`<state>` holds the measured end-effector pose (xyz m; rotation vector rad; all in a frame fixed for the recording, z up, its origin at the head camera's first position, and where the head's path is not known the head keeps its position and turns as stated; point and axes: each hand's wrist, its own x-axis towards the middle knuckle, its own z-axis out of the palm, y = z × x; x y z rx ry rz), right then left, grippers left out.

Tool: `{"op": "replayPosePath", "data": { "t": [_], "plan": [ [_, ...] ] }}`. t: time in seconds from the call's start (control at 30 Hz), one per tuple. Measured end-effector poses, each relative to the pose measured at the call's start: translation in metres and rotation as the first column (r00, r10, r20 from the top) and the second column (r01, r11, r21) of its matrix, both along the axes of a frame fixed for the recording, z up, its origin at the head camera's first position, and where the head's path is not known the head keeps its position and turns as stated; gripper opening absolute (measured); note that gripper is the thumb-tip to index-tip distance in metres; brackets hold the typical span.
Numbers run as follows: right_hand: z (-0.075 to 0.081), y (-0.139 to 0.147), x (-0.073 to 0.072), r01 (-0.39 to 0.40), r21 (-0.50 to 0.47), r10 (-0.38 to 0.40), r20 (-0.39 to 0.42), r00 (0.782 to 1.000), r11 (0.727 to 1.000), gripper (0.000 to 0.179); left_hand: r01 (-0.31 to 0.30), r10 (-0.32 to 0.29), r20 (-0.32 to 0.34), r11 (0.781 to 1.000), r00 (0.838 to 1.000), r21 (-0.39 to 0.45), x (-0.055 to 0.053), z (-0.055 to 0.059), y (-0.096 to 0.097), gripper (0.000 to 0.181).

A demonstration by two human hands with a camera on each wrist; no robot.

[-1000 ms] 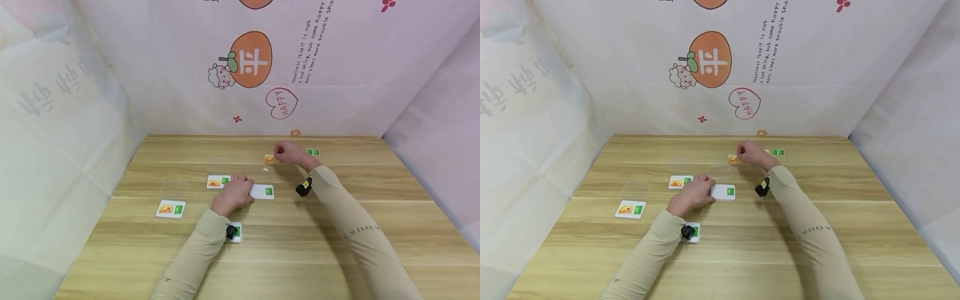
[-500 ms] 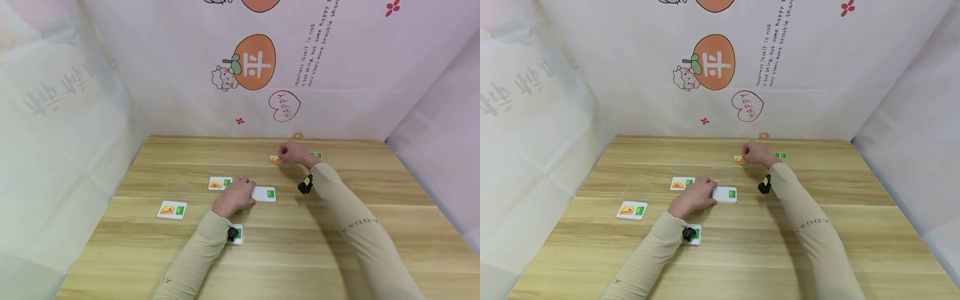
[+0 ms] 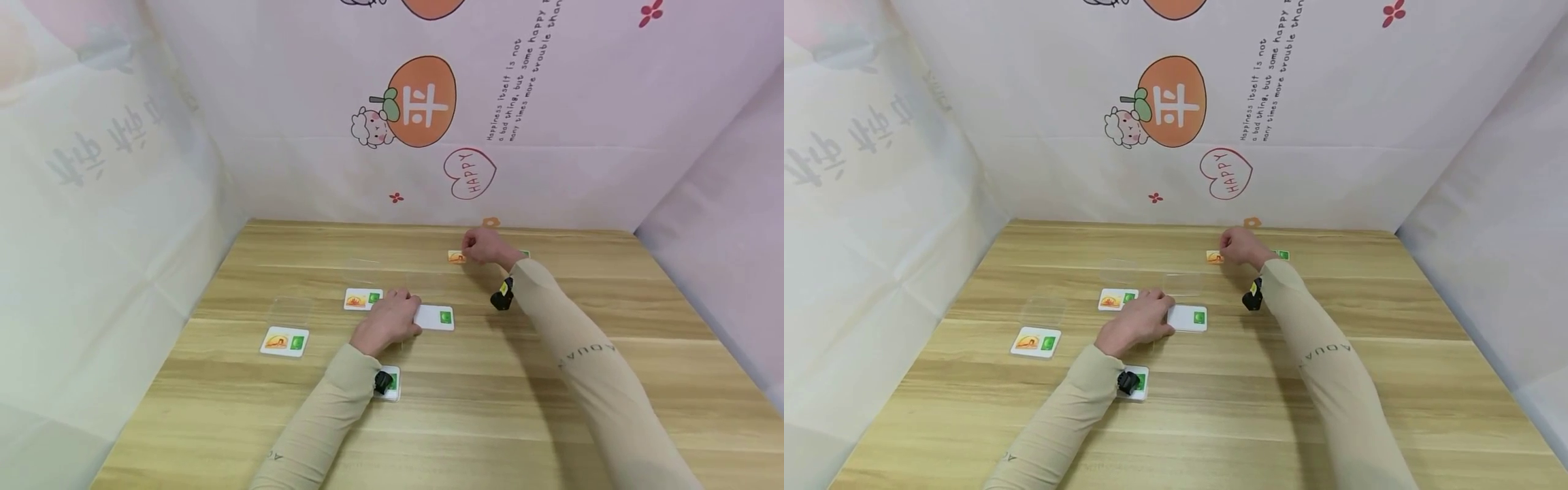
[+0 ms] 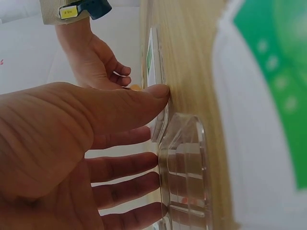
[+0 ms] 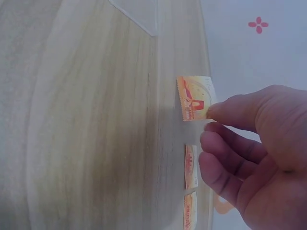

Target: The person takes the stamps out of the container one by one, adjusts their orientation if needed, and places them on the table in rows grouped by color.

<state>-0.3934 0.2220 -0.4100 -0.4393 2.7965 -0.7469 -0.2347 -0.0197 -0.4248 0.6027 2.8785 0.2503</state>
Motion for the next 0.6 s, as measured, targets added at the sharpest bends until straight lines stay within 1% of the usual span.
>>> {"op": "replayPosePath", "data": {
  "t": [0.23, 0.37, 0.6],
  "plan": [
    [-0.002, 0.004, -0.008, 0.041, -0.004, -0.041, 0.012, 0.999, 0.999, 0.007, 0.003, -0.003, -0.001, 1.000, 1.000, -0.002, 0.000, -0.001, 0.001, 0.049],
    [-0.005, 0.005, -0.012, 0.047, -0.008, -0.046, 0.014, 0.999, 0.999, 0.008, 0.001, -0.001, -0.004, 1.000, 1.000, -0.006, 0.001, 0.000, 0.001, 0.049],
    [-0.009, 0.006, -0.017, 0.062, 0.014, -0.062, 0.015, 0.998, 0.998, 0.010, 0.006, -0.006, -0.005, 1.000, 1.000, -0.011, 0.000, 0.000, 0.000, 0.050]
  ]
}}
